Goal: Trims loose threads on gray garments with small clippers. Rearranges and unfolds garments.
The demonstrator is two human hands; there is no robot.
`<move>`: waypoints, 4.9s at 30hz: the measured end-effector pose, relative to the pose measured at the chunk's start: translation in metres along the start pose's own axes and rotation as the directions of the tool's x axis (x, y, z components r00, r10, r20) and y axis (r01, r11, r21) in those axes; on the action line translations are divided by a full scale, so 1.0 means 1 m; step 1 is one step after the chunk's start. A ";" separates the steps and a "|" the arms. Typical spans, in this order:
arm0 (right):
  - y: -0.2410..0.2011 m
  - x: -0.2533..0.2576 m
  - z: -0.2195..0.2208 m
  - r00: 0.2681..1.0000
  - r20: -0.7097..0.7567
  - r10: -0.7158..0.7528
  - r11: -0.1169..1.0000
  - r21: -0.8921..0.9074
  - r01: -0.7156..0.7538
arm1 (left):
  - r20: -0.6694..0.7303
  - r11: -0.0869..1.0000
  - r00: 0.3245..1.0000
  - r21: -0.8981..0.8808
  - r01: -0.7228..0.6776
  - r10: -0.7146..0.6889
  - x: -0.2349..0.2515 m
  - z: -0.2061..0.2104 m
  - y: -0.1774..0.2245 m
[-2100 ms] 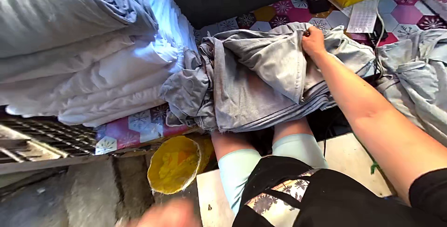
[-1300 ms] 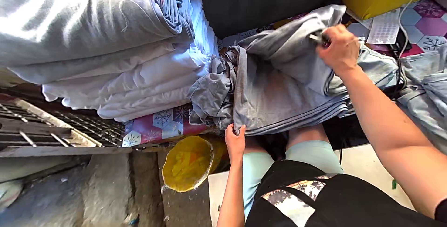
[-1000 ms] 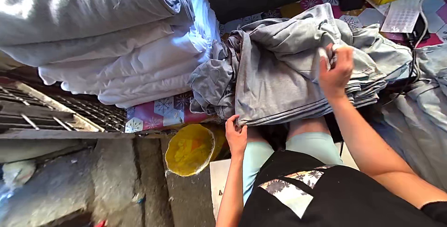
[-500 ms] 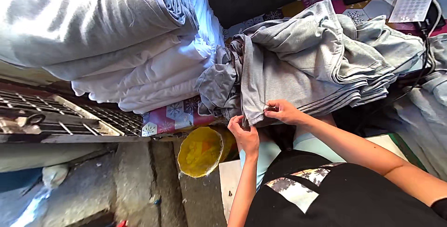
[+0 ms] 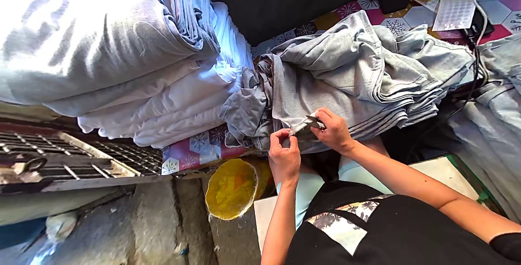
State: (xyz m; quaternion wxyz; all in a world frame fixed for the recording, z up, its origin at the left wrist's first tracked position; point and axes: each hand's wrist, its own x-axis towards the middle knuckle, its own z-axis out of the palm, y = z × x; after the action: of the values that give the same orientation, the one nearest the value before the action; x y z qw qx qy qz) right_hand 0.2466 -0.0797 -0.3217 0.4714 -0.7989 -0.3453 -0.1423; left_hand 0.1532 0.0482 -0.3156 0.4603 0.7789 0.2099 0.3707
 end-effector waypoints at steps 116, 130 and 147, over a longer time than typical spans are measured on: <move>0.009 0.016 -0.036 0.677 0.705 0.209 0.446 0.547 -0.708 | 0.450 0.848 0.870 -0.366 0.384 -0.200 0.003 -0.018 0.008; -0.011 -0.011 -0.039 0.935 0.272 -0.229 0.957 0.239 0.165 | 0.435 0.828 0.835 -0.287 0.483 -0.336 0.007 -0.011 0.031; 0.007 0.003 -0.054 0.938 0.301 -0.171 0.982 -0.028 0.188 | 0.423 0.778 0.811 -0.308 0.547 -0.403 0.010 -0.017 0.041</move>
State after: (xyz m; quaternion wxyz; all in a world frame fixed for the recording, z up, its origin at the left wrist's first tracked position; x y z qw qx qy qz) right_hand 0.2590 -0.1267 -0.2966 0.3764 -0.7895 -0.4793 -0.0727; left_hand 0.1465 0.0444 -0.2707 0.7232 0.6335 0.2375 0.1387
